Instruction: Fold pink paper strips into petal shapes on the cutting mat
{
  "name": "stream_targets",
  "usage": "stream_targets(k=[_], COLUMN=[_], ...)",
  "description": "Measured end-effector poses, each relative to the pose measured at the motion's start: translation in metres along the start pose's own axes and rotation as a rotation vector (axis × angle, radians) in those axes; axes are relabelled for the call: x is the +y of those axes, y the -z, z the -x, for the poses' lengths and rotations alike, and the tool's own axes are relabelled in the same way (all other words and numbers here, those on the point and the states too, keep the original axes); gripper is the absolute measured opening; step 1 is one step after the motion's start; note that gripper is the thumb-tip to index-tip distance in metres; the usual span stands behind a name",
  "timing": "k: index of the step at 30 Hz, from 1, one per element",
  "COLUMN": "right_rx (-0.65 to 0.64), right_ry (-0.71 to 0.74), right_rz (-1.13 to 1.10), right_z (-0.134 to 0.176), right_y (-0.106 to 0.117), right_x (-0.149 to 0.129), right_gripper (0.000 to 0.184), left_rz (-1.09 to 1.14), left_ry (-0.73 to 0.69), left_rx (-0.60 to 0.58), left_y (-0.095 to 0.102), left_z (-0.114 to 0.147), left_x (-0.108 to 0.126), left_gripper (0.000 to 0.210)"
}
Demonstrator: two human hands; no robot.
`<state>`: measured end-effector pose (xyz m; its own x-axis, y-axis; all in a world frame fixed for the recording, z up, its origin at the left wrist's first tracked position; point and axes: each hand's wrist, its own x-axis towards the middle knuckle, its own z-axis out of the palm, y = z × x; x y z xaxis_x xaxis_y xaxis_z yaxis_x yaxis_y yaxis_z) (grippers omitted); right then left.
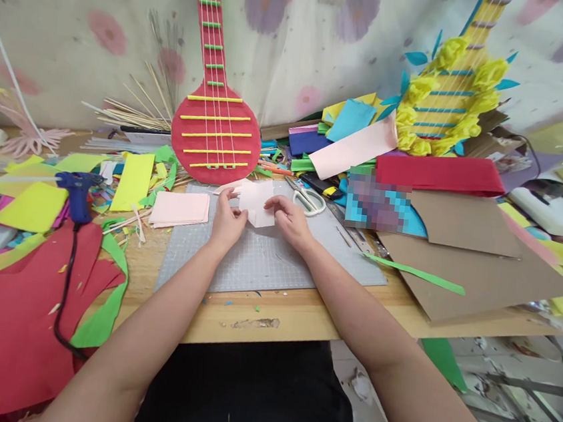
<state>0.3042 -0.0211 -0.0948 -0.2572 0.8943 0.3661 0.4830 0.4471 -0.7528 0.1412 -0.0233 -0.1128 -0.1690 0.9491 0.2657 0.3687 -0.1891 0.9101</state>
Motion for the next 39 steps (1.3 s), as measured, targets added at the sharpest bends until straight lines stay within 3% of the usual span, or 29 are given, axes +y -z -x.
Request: stream_targets(k=[5,11,15,19,27,39], right_rx=[-0.152,-0.217,-0.25,-0.262,-0.186,-0.184], right_ry=[0.116,0.16,0.092,0.015,-0.124,-0.089], right_rz=[0.125,0.221,0.193,0.137,0.211,0.384], right_z=[0.003,0.003,0.002,-0.001,-0.006,-0.008], right_y=[0.003,0.0,-0.004,-0.01,-0.021,-0.026], right_x=[0.004,0.004,0.003,0.002,-0.004,-0.003], right_gripper=[0.04,0.017,0.018,0.023,0.023,0.011], left_rz=[-0.172,-0.432,-0.467,-0.417,-0.445,-0.446], left_ry=[-0.087,-0.227,-0.258,-0.25,-0.201,-0.184], left_rx=[-0.037,-0.027,-0.225,-0.386,-0.363,-0.341], left_y=[0.006,0.013,0.026,0.034,0.031,0.028], left_z=[-0.001,0.005,0.008,0.008,0.008,0.009], left_x=[-0.004,0.008,0.011,0.007,0.007,0.008], left_gripper=[0.054,0.04,0.026,0.028,0.03,0.029])
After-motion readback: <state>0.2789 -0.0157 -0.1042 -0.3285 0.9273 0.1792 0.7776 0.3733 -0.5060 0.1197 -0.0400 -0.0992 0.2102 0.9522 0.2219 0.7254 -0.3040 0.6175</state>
